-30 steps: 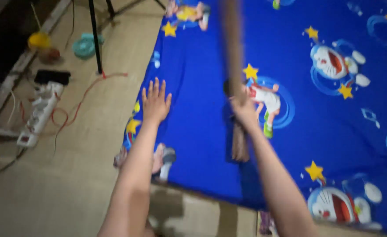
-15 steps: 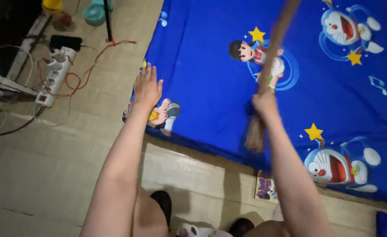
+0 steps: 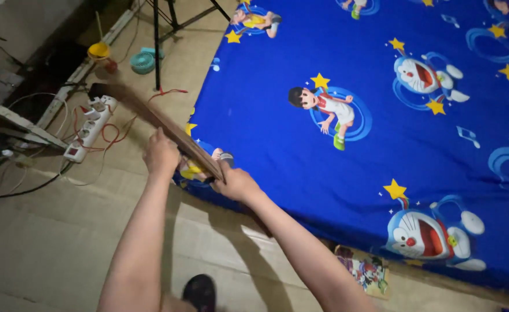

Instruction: The person folds clothes, arranges bolsters, and sweeps the bed sheet with a stick broom.

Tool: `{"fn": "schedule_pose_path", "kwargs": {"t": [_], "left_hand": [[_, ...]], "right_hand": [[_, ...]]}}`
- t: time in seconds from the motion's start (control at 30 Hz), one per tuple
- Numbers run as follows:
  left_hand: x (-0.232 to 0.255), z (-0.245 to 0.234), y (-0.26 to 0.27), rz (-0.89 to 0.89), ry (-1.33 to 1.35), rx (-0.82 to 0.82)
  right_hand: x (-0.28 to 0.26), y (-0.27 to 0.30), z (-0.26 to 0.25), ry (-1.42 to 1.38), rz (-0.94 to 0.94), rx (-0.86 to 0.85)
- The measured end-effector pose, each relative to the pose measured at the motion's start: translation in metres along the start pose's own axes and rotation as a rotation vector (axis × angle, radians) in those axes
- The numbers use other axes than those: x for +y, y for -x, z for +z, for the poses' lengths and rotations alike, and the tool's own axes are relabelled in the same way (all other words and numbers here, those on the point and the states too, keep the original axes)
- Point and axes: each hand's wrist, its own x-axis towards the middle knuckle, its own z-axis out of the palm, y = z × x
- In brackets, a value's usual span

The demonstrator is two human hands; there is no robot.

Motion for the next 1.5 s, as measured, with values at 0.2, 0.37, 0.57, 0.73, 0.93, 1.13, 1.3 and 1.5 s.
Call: {"fn": "schedule_pose_path", "kwargs": {"t": [0.2,0.37,0.57,0.73,0.93,1.13,1.3,1.5], "left_hand": [[-0.036,0.01,0.002,-0.114,-0.074,-0.057],[-0.026,0.021,-0.005,-0.034,-0.043,-0.17],[0.007,0.019,-0.007,-0.06,-0.03,-0.195],[-0.013,0.048,-0.016,0.014,-0.05,-0.106],[-0.023,0.043,-0.022,-0.013,0.074,-0.132],[-0.064,0.075,-0.052,-0.135,0.22,-0.141],[-0.035,0.019,-0.036,-0.246,0.299,-0.009],[-0.056,-0.005,-0.039,-0.16,0.19,0.342]], "right_hand": [[0.084,0.009,-0.061,-0.136,0.215,0.242],[0.243,0.049,-0.142,-0.161,0.424,0.692],[0.314,0.111,-0.151,0.046,0.885,0.593],[0.269,0.088,-0.081,0.046,0.688,0.454],[0.141,0.067,-0.039,0.075,0.499,0.25],[0.056,0.07,0.014,0.102,0.316,0.141],[0.008,0.082,0.005,0.142,0.023,-0.01],[0.057,0.066,-0.054,0.201,0.14,0.021]]}}
